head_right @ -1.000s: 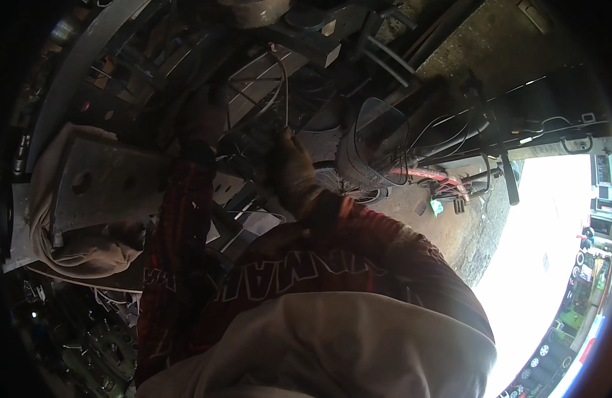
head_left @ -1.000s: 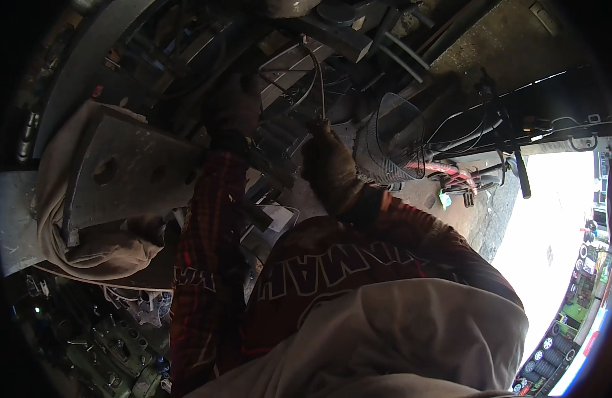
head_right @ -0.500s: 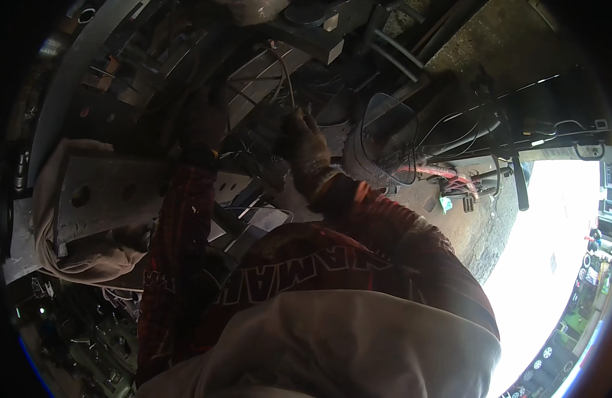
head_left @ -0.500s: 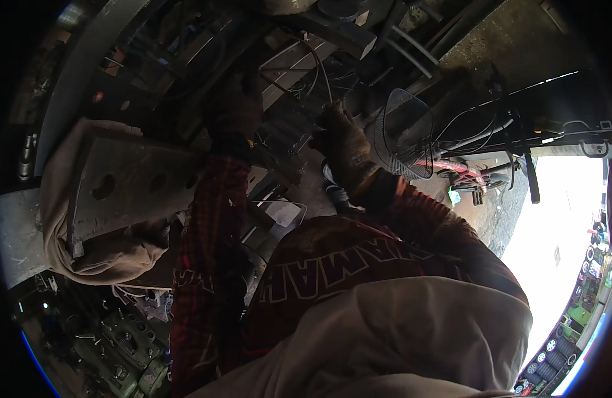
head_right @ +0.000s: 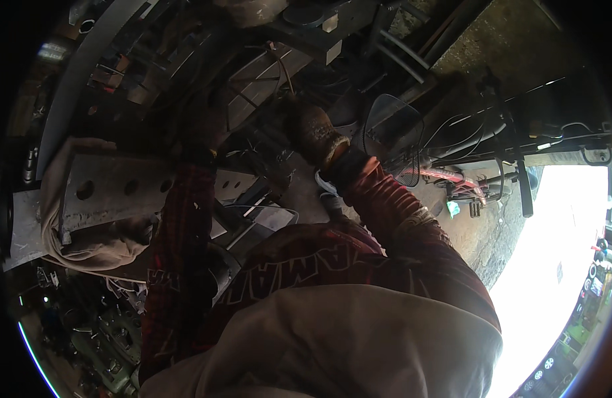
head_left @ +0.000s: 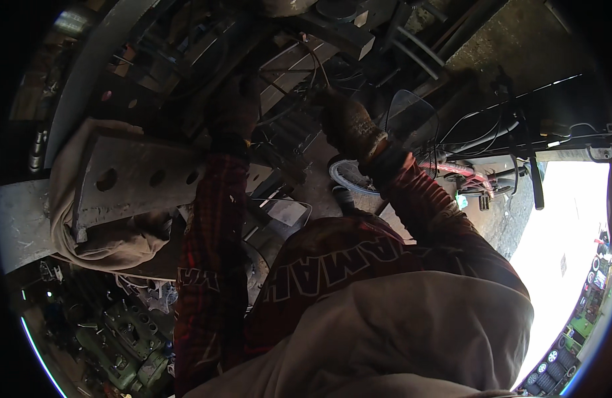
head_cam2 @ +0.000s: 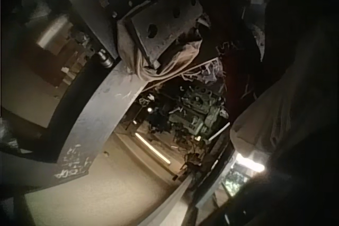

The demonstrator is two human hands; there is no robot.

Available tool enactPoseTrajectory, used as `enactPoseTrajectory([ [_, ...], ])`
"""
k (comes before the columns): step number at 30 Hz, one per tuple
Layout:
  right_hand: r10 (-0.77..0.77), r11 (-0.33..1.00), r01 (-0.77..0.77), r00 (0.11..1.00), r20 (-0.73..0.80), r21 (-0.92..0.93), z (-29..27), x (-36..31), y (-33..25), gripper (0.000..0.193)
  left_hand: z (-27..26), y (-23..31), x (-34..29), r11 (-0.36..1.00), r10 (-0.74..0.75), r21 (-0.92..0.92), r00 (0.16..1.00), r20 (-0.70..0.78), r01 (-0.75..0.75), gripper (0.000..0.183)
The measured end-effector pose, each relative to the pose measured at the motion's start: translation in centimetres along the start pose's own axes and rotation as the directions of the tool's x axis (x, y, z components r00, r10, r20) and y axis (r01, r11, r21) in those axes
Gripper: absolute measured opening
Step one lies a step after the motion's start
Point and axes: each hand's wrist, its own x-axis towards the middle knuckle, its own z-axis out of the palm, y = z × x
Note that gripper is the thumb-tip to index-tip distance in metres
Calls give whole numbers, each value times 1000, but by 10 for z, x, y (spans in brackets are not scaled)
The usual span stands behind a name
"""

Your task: The person twists wires around a metal frame component using their gloved hands and a small screwdriver-like tool.

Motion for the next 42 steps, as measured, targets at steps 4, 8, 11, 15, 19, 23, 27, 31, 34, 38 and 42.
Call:
enactPoseTrajectory([
  [4, 229, 973, -229, 973, 11, -15, 3, 1, -11, 35, 1, -2, -5, 999, 34, 0, 999, -29, -34, 49],
  [8, 637, 219, -231, 770, 41, 948, 45, 14, -39, 30, 4, -4, -6, 997, 74, -5, 997, -29, -74, 50],
  [11, 694, -72, -38, 716, 77, 997, 75, 34, -56, 26, 3, -2, -9, 997, 79, -6, 997, -25, -80, 52],
  [15, 349, 576, -116, 930, -115, 809, 76, 27, -26, 22, 1, -1, -5, 999, 40, -16, 999, 27, -39, 48],
  [19, -204, 764, 179, 978, 30, -621, 37, 23, -19, 18, -3, -2, -5, 999, 46, -23, 996, -74, -48, 42],
  [23, -106, 756, 159, 987, 122, -634, 27, 36, 17, 17, -1, 1, -7, 995, 91, -15, 987, -131, -94, 37],
  [27, -197, 794, 222, 975, 106, -566, 20, 39, 24, 22, 0, 1, -4, 990, 120, -53, 983, -137, -128, 35],
  [31, 48, 883, -3, 995, -85, 470, 52, 31, 44, 36, 2, 1, -8, 987, 140, -62, 980, -138, -150, 34],
  [34, 609, -71, -69, 787, 98, 995, 55, 44, -12, 30, 3, -4, -8, 977, 165, -119, 982, -90, -175, 39],
  [38, 664, -69, -27, 745, 67, 997, 68, 59, -23, 38, -7, 5, -7, 994, 95, -53, 995, 17, -94, 37],
  [42, 393, 410, 99, 878, -274, 907, 93, 52, 25, 38, -5, 9, -5, 985, 133, -104, 991, -29, -135, 37],
])
